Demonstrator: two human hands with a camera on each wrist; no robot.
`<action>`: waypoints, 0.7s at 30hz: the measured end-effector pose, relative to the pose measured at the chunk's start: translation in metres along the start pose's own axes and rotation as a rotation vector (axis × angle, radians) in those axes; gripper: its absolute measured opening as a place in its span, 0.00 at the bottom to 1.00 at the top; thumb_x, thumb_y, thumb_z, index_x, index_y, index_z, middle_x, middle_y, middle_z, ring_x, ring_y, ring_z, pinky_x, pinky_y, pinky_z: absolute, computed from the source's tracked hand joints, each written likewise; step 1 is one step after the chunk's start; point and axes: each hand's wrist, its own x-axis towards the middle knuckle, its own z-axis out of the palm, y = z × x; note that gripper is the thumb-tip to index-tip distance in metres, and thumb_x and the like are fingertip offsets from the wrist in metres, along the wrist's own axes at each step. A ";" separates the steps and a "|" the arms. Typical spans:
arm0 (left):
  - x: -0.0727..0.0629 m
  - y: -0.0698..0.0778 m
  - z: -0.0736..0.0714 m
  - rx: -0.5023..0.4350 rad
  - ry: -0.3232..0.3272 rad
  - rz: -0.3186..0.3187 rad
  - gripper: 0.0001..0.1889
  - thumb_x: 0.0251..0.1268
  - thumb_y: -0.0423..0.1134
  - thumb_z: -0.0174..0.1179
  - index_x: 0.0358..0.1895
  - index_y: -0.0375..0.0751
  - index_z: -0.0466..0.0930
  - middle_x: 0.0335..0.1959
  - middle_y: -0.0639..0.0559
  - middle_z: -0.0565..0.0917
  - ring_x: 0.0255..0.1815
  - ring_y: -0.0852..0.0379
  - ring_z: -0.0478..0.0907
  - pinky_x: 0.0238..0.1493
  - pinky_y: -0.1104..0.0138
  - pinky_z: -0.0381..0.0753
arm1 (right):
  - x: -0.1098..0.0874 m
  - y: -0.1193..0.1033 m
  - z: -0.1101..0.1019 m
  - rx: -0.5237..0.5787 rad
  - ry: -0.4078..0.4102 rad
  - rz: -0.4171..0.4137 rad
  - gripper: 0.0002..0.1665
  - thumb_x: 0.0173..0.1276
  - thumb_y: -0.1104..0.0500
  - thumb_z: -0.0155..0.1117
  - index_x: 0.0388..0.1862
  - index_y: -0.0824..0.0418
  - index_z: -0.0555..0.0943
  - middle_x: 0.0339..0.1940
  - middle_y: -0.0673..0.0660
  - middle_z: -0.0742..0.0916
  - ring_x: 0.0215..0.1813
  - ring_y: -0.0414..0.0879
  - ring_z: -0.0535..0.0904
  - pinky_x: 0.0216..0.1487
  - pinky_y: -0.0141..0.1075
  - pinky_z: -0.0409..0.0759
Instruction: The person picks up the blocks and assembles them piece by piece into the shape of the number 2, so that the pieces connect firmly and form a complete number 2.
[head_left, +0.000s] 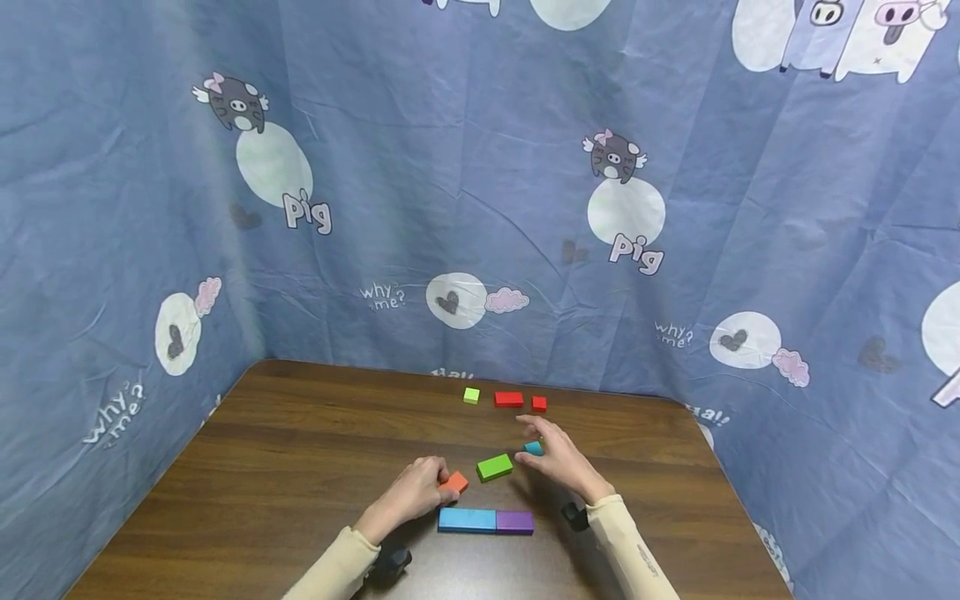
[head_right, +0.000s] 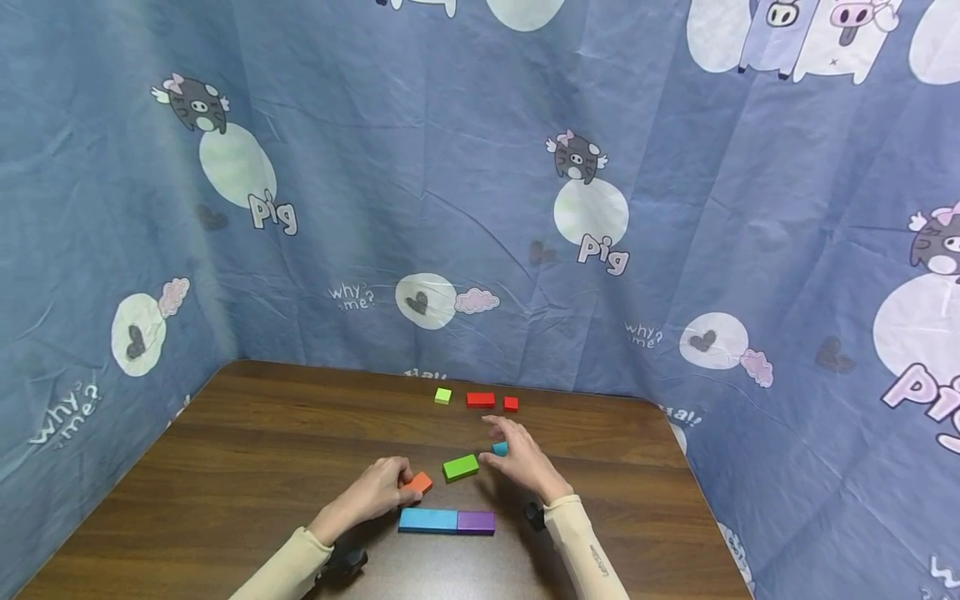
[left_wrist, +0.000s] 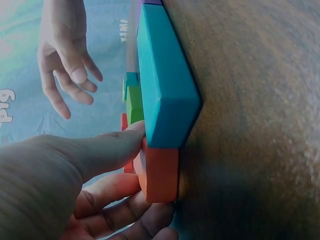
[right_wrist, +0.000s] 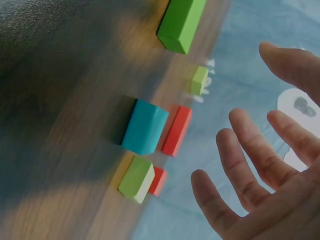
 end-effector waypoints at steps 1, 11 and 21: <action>0.000 0.000 0.000 0.000 -0.001 0.000 0.13 0.52 0.41 0.72 0.30 0.39 0.77 0.25 0.53 0.75 0.24 0.61 0.67 0.25 0.69 0.66 | 0.001 0.000 0.001 -0.006 -0.002 -0.002 0.36 0.61 0.56 0.71 0.67 0.52 0.69 0.56 0.62 0.81 0.59 0.55 0.76 0.59 0.56 0.70; 0.002 0.000 0.000 0.011 0.003 -0.004 0.14 0.51 0.42 0.72 0.30 0.39 0.77 0.26 0.52 0.76 0.24 0.61 0.68 0.26 0.69 0.66 | 0.009 0.002 0.009 -0.084 -0.042 -0.077 0.30 0.62 0.57 0.69 0.63 0.58 0.75 0.55 0.62 0.82 0.59 0.57 0.75 0.60 0.58 0.67; 0.001 0.000 0.001 0.024 0.029 0.009 0.14 0.49 0.42 0.72 0.27 0.41 0.75 0.24 0.52 0.76 0.23 0.61 0.66 0.24 0.69 0.64 | 0.012 0.005 0.020 -0.150 -0.097 -0.099 0.29 0.61 0.56 0.70 0.61 0.59 0.76 0.55 0.58 0.82 0.57 0.55 0.75 0.57 0.53 0.72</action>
